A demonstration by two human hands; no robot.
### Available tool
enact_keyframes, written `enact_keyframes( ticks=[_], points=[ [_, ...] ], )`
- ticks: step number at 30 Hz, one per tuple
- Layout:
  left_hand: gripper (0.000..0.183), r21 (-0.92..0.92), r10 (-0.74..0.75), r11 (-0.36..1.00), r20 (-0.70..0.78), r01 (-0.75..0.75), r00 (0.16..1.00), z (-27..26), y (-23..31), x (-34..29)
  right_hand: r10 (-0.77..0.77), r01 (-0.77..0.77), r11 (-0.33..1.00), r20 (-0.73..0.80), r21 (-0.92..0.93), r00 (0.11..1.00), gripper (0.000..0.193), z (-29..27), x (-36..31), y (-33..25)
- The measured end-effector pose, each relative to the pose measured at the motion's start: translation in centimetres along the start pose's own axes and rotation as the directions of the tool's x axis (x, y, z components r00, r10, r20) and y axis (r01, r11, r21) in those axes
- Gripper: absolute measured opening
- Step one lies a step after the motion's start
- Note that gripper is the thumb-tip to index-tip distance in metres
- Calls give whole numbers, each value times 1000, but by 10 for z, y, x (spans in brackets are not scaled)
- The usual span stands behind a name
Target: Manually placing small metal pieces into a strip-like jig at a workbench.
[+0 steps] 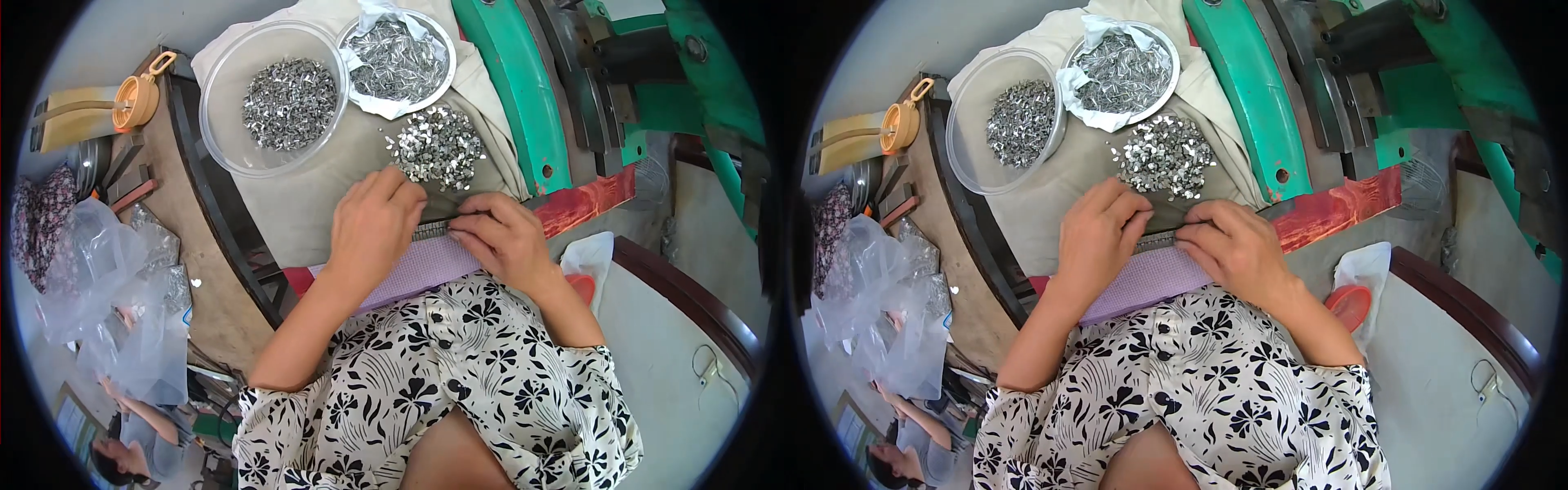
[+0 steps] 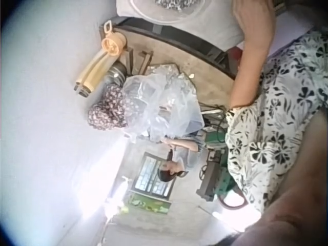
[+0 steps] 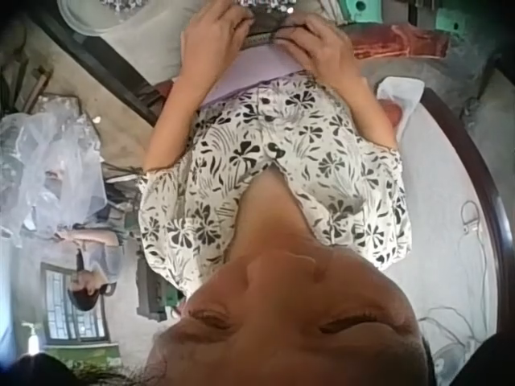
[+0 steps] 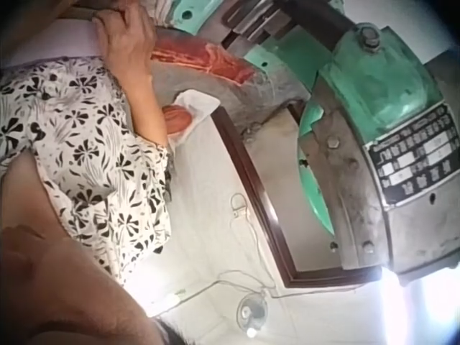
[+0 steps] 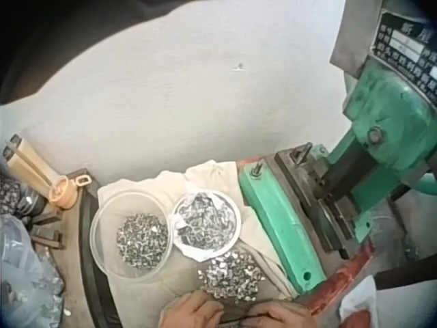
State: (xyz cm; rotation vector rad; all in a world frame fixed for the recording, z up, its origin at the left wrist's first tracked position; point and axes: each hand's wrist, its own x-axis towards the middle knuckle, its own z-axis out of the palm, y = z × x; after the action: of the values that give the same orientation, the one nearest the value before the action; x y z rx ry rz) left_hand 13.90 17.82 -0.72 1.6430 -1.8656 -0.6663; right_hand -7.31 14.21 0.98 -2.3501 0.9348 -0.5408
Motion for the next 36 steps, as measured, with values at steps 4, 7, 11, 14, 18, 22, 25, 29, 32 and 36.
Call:
enact_keyframes(
  ticks=[4, 7, 11, 14, 18, 22, 25, 29, 32, 36],
  points=[
    [11, 45, -43, 998, -54, 45, 998, 1, -7, -9, 118, -117, 993, -79, 25, 990, 15, -3, 6, 1],
    [12, 47, -48, 998, -58, 50, 997, 1, -5, -8, 125, -124, 992, -76, 18, 989, 15, -4, 11, 1],
    [13, -11, -23, 1000, -73, 22, 997, -5, 5, -13, 116, -115, 993, -91, 17, 989, 15, -7, 13, 3],
    [15, -54, 58, 997, -84, -63, 995, -2, 20, -16, 140, -138, 990, -89, 32, 986, 16, -7, 7, 6],
    [15, -18, 99, 995, -22, -99, 995, 16, 24, -20, 153, -149, 987, -78, 60, 985, 17, -2, 2, 3],
    [15, -16, 87, 996, -29, -88, 996, 20, 24, -19, 134, -132, 990, -56, 52, 989, 17, -2, 0, 5],
    [12, -5, 137, 990, -85, -138, 987, 24, 28, -16, 128, -125, 991, -54, 48, 990, 17, -2, -3, 7],
    [11, 67, 146, 987, -43, -143, 988, 30, 29, -15, 120, -118, 992, -38, 31, 992, 19, -4, -4, 6],
    [14, 72, 122, 990, -46, -118, 991, 29, 30, -16, 100, -99, 994, -11, 37, 995, 19, -6, -6, 7],
    [23, 17, 52, 999, -23, -52, 998, 20, 29, -20, 88, -89, 995, 25, 41, 996, 20, -9, -10, 7]
  ],
)
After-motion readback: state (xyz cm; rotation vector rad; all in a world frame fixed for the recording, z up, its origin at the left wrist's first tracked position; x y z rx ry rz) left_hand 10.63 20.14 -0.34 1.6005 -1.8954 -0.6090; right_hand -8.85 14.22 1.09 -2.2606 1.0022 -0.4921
